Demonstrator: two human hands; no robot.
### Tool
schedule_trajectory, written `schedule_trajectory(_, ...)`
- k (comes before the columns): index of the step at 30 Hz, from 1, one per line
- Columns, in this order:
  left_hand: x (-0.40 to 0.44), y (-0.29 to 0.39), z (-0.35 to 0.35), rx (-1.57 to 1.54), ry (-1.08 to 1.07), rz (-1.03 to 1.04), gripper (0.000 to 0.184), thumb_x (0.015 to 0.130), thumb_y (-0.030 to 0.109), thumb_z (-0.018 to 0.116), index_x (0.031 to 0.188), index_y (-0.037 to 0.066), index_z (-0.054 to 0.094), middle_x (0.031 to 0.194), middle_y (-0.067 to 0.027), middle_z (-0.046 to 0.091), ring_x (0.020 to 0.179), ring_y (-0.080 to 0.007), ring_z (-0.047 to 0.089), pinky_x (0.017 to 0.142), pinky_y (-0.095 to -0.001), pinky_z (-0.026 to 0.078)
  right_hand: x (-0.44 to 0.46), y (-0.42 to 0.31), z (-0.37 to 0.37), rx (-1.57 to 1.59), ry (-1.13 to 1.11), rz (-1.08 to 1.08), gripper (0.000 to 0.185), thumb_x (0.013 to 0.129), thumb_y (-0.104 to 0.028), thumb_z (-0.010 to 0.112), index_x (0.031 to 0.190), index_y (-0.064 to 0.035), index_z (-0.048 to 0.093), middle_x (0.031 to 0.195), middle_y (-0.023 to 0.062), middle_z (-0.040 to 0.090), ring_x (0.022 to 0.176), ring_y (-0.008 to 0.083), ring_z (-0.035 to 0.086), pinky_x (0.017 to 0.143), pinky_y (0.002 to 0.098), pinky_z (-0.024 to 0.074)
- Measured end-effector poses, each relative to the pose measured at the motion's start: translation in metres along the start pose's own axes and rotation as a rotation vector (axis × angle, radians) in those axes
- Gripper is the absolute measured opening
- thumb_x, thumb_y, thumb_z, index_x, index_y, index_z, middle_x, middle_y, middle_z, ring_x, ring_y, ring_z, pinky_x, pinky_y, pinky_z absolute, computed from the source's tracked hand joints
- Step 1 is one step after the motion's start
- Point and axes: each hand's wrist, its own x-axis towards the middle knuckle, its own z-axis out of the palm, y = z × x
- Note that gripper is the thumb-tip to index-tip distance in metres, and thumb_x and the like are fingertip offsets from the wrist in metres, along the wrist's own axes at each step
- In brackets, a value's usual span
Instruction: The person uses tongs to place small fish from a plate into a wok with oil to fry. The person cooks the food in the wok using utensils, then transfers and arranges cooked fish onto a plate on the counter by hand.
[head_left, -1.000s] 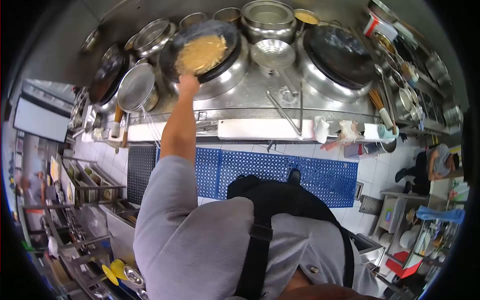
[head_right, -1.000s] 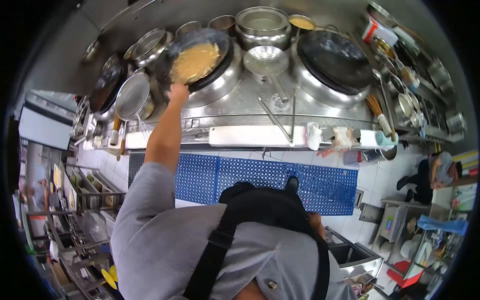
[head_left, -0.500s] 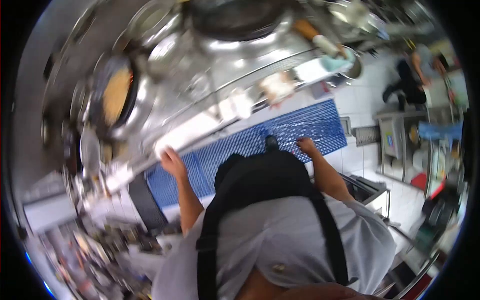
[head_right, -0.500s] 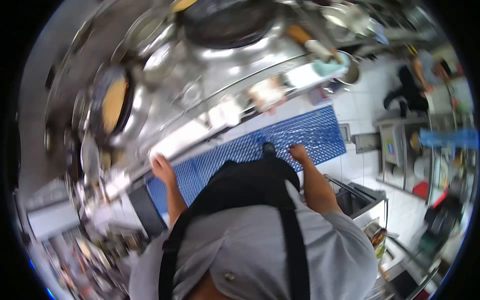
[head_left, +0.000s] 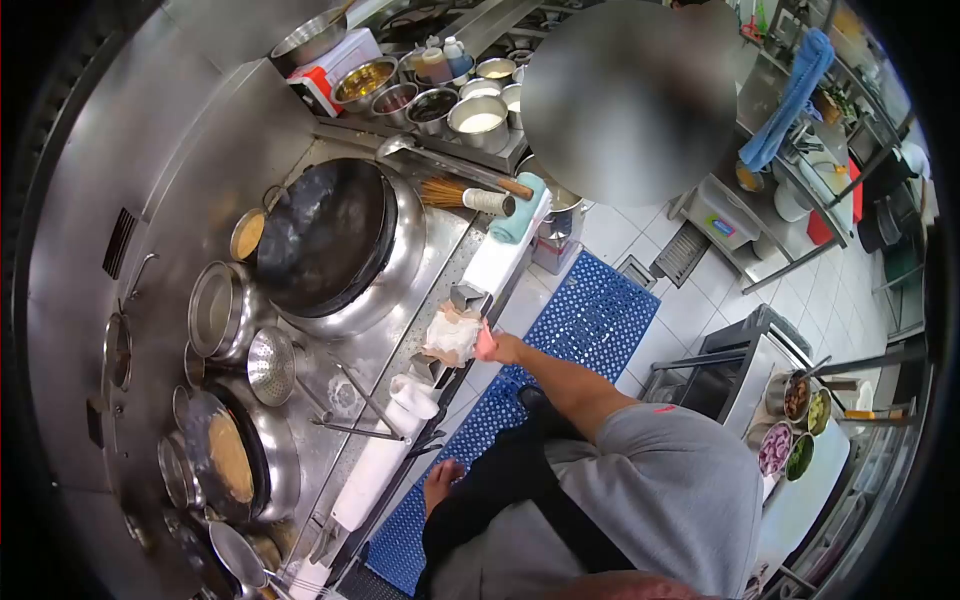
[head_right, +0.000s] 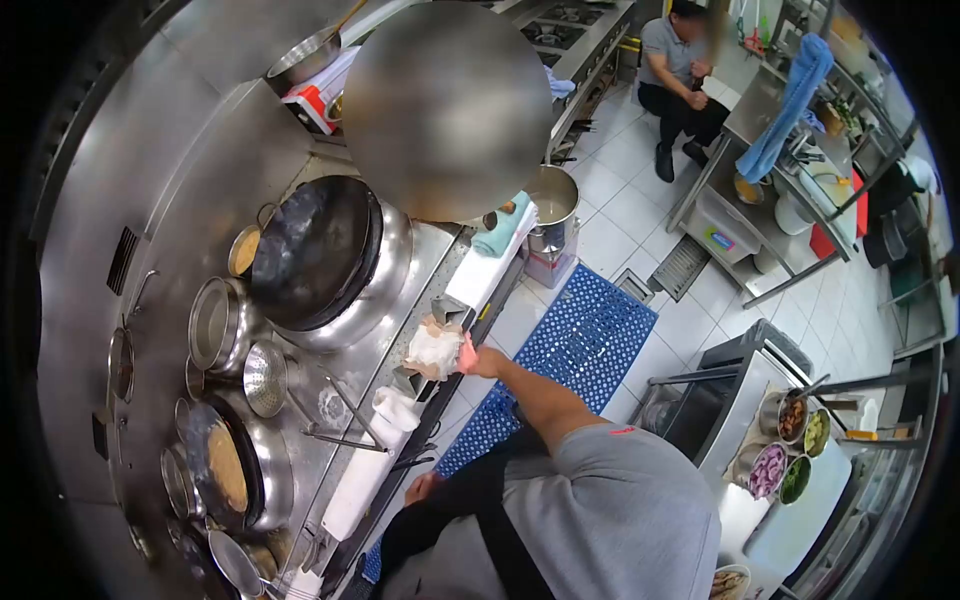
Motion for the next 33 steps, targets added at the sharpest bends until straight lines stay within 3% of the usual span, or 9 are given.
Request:
schedule_trajectory(2, 0.035, 0.005, 0.020, 0.094, -0.230, 0.275, 0.045, 0.102, 0.036, 0.054, 0.130, 0.001, 0.058, 0.112, -0.0100, 0.069, 0.092, -0.0184, 0.067, 0.078, -0.0283, 0.051, -0.020, 0.000, 0.003, -0.165, -0.023, -0.043, 0.042, 0.073, -0.042, 0.070, 0.086, -0.0016, 0.071, 0.101, 0.0269, 0.069, 0.093, 0.0408, 0.067, 0.085, 0.0452, 0.0525)
schedule_trajectory(6, 0.088, 0.042, 0.087, -0.049, -0.316, -0.051, 0.059, 0.105, 0.044, 0.046, 0.155, 0.015, 0.034, 0.130, -0.0056, 0.056, 0.117, -0.0173, 0.055, 0.083, -0.0363, 0.049, -0.092, -0.069, -0.009, -0.252, -0.299, -0.085, 0.039, 0.076, -0.035, 0.066, 0.096, -0.0011, 0.068, 0.104, 0.0266, 0.068, 0.094, 0.0415, 0.066, 0.087, 0.0467, 0.0521)
schedule_trajectory(8, 0.129, 0.037, 0.121, -0.400, -0.545, 0.126, 0.060, 0.105, 0.045, 0.046, 0.154, 0.013, 0.029, 0.127, -0.0079, 0.057, 0.104, -0.0213, 0.061, 0.082, -0.0370, 0.053, -0.098, -0.073, -0.007, -0.103, -0.534, -0.314, 0.034, 0.079, -0.027, 0.064, 0.101, -0.0006, 0.066, 0.102, 0.0221, 0.069, 0.089, 0.0368, 0.067, 0.082, 0.0459, 0.0537)
schedule_trajectory(10, 0.110, 0.076, 0.133, -0.498, -0.511, -0.122, 0.044, 0.106, 0.032, 0.050, 0.142, 0.010, 0.039, 0.115, -0.0080, 0.061, 0.086, -0.0157, 0.065, 0.069, -0.0296, 0.057, -0.111, -0.078, -0.018, 0.167, -0.615, -0.299, 0.027, 0.083, -0.018, 0.063, 0.103, -0.0005, 0.068, 0.098, 0.0145, 0.071, 0.082, 0.0268, 0.069, 0.072, 0.0398, 0.0554)
schedule_trajectory(16, 0.136, 0.024, 0.110, -0.163, -0.288, 0.025, 0.031, 0.104, 0.025, 0.047, 0.111, 0.001, 0.065, 0.074, -0.0050, 0.063, 0.051, -0.0118, 0.053, 0.043, -0.0294, 0.039, -0.098, -0.066, -0.111, 0.117, -0.321, -0.041, 0.031, 0.087, -0.014, 0.067, 0.114, 0.0003, 0.070, 0.089, 0.0080, 0.072, 0.073, 0.0131, 0.068, 0.062, 0.0273, 0.0542)
schedule_trajectory(19, 0.135, 0.030, 0.099, 0.057, -0.036, -0.046, 0.038, 0.102, 0.030, 0.051, 0.109, -0.003, 0.069, 0.083, -0.0137, 0.071, 0.070, -0.0244, 0.068, 0.063, -0.0362, 0.054, -0.059, -0.085, -0.186, 0.243, -0.052, 0.116, 0.027, 0.086, -0.013, 0.069, 0.110, -0.0002, 0.071, 0.085, 0.0085, 0.073, 0.070, 0.0148, 0.068, 0.062, 0.0289, 0.0541)
schedule_trajectory(23, 0.146, 0.045, 0.109, 0.372, 0.135, 0.100, 0.069, 0.101, 0.056, 0.037, 0.094, -0.003, 0.072, 0.084, -0.0313, 0.067, 0.089, -0.0473, 0.066, 0.084, -0.0530, 0.050, 0.043, -0.062, -0.260, -0.007, 0.252, -0.185, 0.023, 0.087, -0.008, 0.065, 0.107, 0.0003, 0.072, 0.092, 0.0136, 0.075, 0.083, 0.0198, 0.070, 0.076, 0.0325, 0.0552)
schedule_trajectory(29, 0.169, 0.005, 0.120, 0.611, 0.379, 0.068, 0.057, 0.098, 0.056, 0.046, 0.100, 0.005, 0.071, 0.094, -0.0266, 0.069, 0.096, -0.0450, 0.065, 0.084, -0.0515, 0.051, 0.158, -0.075, -0.349, -0.296, 0.643, -0.434, 0.033, 0.087, -0.014, 0.065, 0.116, 0.0027, 0.068, 0.110, 0.0222, 0.068, 0.104, 0.0354, 0.066, 0.091, 0.0428, 0.0505)
schedule_trajectory(33, 0.122, -0.011, 0.115, 0.729, 0.365, 0.034, 0.046, 0.092, 0.050, 0.057, 0.098, 0.007, 0.072, 0.100, -0.0190, 0.072, 0.091, -0.0407, 0.068, 0.084, -0.0493, 0.053, 0.174, -0.095, -0.370, -0.549, 0.329, -0.347, 0.040, 0.082, -0.018, 0.074, 0.115, 0.0045, 0.067, 0.100, 0.0242, 0.067, 0.095, 0.0403, 0.065, 0.085, 0.0463, 0.0509)
